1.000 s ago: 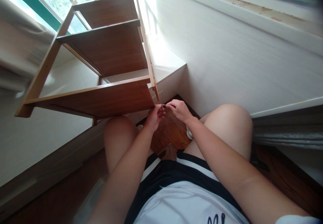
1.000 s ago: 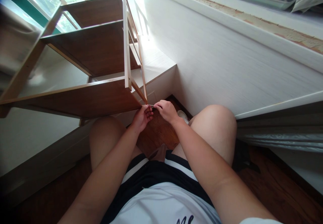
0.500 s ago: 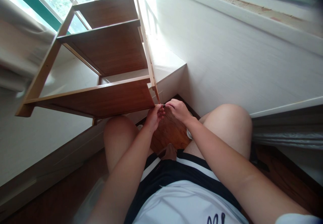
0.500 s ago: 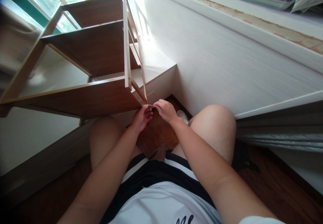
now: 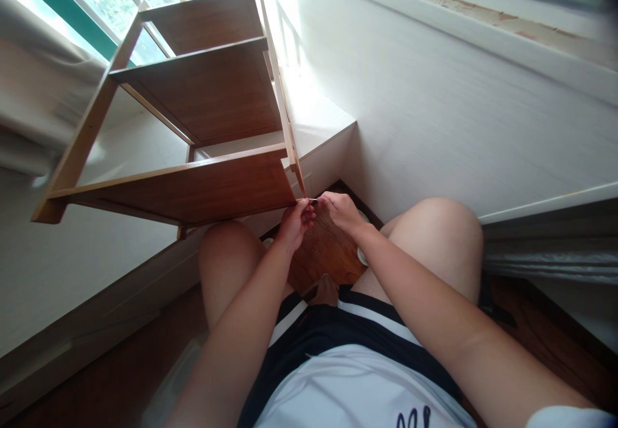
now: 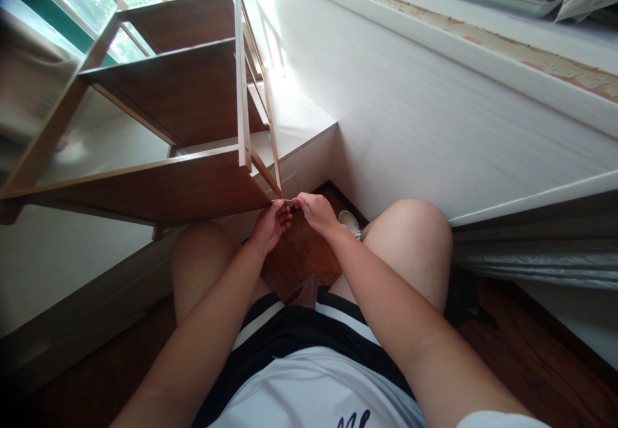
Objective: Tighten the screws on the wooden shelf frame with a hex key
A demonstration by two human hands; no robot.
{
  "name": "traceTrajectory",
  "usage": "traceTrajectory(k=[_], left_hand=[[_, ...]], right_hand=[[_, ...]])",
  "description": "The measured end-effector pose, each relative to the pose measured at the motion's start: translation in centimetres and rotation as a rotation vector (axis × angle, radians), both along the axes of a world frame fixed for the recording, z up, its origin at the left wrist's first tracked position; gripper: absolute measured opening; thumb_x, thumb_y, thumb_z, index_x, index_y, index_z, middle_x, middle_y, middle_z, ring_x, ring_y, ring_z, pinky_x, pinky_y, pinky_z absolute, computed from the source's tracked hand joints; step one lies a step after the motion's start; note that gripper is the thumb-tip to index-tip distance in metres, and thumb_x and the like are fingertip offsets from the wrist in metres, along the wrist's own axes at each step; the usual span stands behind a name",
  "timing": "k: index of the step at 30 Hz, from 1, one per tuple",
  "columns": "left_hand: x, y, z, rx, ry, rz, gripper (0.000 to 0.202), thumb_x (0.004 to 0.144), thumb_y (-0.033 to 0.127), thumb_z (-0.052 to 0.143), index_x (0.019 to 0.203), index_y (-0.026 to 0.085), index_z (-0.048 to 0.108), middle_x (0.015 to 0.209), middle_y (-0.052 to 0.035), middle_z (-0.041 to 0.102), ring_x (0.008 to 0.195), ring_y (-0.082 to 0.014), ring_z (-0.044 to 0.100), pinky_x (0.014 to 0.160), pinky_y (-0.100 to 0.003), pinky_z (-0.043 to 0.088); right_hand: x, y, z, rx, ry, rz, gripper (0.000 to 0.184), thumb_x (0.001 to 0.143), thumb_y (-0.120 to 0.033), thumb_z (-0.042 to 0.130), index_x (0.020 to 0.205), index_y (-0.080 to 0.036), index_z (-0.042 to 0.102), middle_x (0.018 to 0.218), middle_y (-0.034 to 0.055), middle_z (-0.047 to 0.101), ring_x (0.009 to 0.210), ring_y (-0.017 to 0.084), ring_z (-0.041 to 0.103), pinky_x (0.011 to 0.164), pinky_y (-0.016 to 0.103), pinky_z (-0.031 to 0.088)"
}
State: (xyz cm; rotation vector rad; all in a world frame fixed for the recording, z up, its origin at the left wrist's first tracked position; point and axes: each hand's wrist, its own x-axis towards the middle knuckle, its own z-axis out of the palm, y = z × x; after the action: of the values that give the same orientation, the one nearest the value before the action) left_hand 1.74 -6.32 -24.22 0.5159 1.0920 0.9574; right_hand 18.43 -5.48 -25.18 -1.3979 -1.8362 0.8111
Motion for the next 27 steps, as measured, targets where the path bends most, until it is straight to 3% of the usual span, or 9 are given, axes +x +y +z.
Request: traceTrajectory(k=[7, 14, 19, 27], left_hand=[[-0.07, 0.03, -0.10, 0.000, -0.011, -0.006, 0.033, 0.073, 0.045, 0.078, 0.091, 0.019, 0.069, 0.080, 0.0007, 0.065, 0.063, -0.0079, 0.060, 0.053, -0.020, 0.040], [-0.16, 0.11, -0.32, -0.002, -0.012, -0.008, 0.034, 0.073, 0.046, 0.078, 0.092, 0.018, 0.070, 0.083, -0.0001, 0.067, 0.065, -0.0077, 0.060, 0.055, -0.019, 0.042], [-0.15, 0.08, -0.19, -0.006, -0.009, -0.008, 0.033, 0.073, 0.045, 0.078, 0.091, 0.018, 0.070, 0.083, -0.0004, 0.067, 0.064, -0.0077, 0.060, 0.054, -0.019, 0.041], [-0.14, 0.09, -0.14, -0.003, -0.004, -0.004, 0.030, 0.073, 0.042, 0.078, 0.088, 0.018, 0.069, 0.081, 0.0002, 0.067, 0.064, -0.0078, 0.060, 0.054, -0.019, 0.040]], right_hand=[[-0.49, 0.22, -0.40, -0.092, 0.111, -0.048, 0.063, 0.097, -0.068, 0.036, 0.071, -0.018, 0.065, 0.067, 0.0013, 0.063, 0.063, 0.014, 0.054, 0.064, 0.026, 0.036], [-0.63, 0.31, -0.60, -0.177, 0.203, -0.056, 0.064, 0.096, -0.070, 0.036, 0.069, -0.018, 0.062, 0.054, -0.0021, 0.049, 0.053, 0.013, 0.046, 0.056, 0.026, 0.034], [-0.47, 0.32, -0.43, -0.175, 0.215, -0.022, 0.054, 0.098, -0.060, 0.040, 0.072, -0.018, 0.062, 0.056, -0.0024, 0.050, 0.054, 0.013, 0.047, 0.056, 0.025, 0.036], [-0.03, 0.44, -0.01, -0.091, 0.112, 0.099, 0.029, 0.096, -0.031, 0.050, 0.078, -0.018, 0.068, 0.077, 0.0020, 0.067, 0.074, 0.015, 0.059, 0.072, 0.027, 0.044]])
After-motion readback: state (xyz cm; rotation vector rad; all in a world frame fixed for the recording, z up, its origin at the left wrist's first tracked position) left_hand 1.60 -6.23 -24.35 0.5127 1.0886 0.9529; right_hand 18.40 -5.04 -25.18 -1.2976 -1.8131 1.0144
